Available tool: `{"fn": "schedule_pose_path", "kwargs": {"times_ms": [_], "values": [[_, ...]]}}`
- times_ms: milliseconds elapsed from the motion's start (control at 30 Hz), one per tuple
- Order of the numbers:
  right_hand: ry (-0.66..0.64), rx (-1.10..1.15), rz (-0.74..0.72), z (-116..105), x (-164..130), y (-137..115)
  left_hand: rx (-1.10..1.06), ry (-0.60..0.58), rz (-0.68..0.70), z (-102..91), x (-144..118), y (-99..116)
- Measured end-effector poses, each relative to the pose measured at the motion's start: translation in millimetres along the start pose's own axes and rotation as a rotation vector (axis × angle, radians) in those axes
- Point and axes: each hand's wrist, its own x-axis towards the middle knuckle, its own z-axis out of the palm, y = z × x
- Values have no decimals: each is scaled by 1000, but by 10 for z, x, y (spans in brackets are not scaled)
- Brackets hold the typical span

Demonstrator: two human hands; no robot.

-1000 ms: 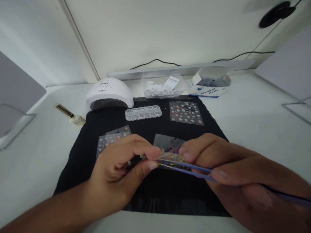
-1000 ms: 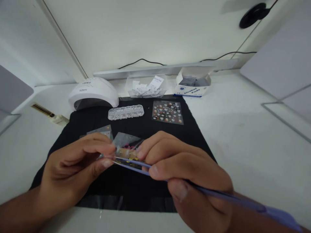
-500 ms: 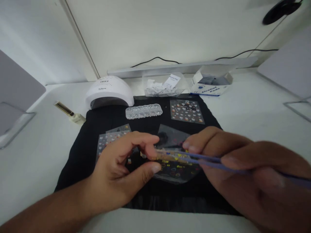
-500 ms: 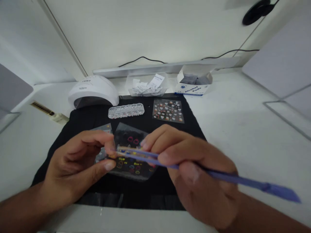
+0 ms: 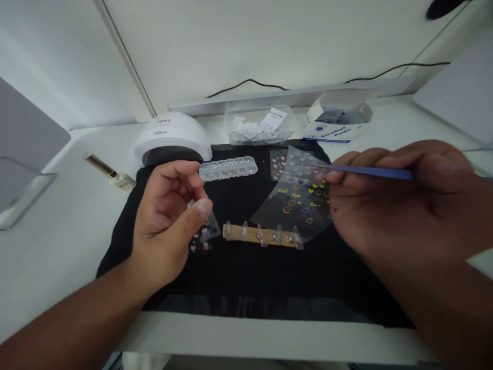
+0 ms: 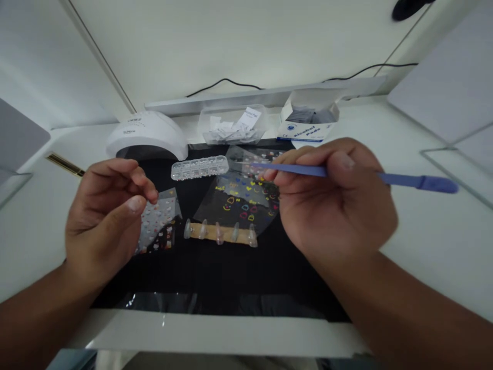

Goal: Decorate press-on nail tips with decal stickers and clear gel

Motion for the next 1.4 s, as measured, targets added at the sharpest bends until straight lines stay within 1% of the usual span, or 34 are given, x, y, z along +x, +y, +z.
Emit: {"fn": "schedule_pose_path", "kwargs": {"times_ms": [100, 233, 333, 467, 567, 667, 767, 833, 933, 1000, 1067, 1200, 1333, 1400], "values": [[0, 25, 24, -23, 16, 23, 2, -7, 16, 5, -15, 12], [18, 55, 57, -18, 16, 26, 10, -3, -22, 10, -21, 18], [4, 59, 38, -2, 8, 20, 8, -25, -32, 15, -31, 23], [-37, 47, 62, 14, 0, 14, 2, -44, -22, 12, -47, 37], [-40, 50, 34, 44, -20, 14, 19, -67, -27, 1, -63, 42], [-81, 12, -3, 91, -90, -2, 62, -127, -36, -1, -93, 51], [-205, -19, -2, 137, -203, -46, 92, -238, -77, 17, -143, 76], [-289, -30, 5, 160, -277, -80, 69, -320, -101, 35, -181, 98], [-341, -39, -6, 185, -359, -120, 22, -383, -99, 64, -220, 130], [-365, -52, -16, 195, -397, -141, 32, -385, -91, 85, -225, 152], [-371, -91, 10, 197, -435, -161, 73, -365, -74, 107, -217, 176], [-326, -131, 41, 165, -500, -191, 132, -310, -63, 144, -192, 219], [-337, -170, 29, 124, -493, -198, 102, -313, -96, 151, -190, 226], [-335, -141, -6, 131, -468, -195, 68, -329, -115, 146, -197, 217]]}}
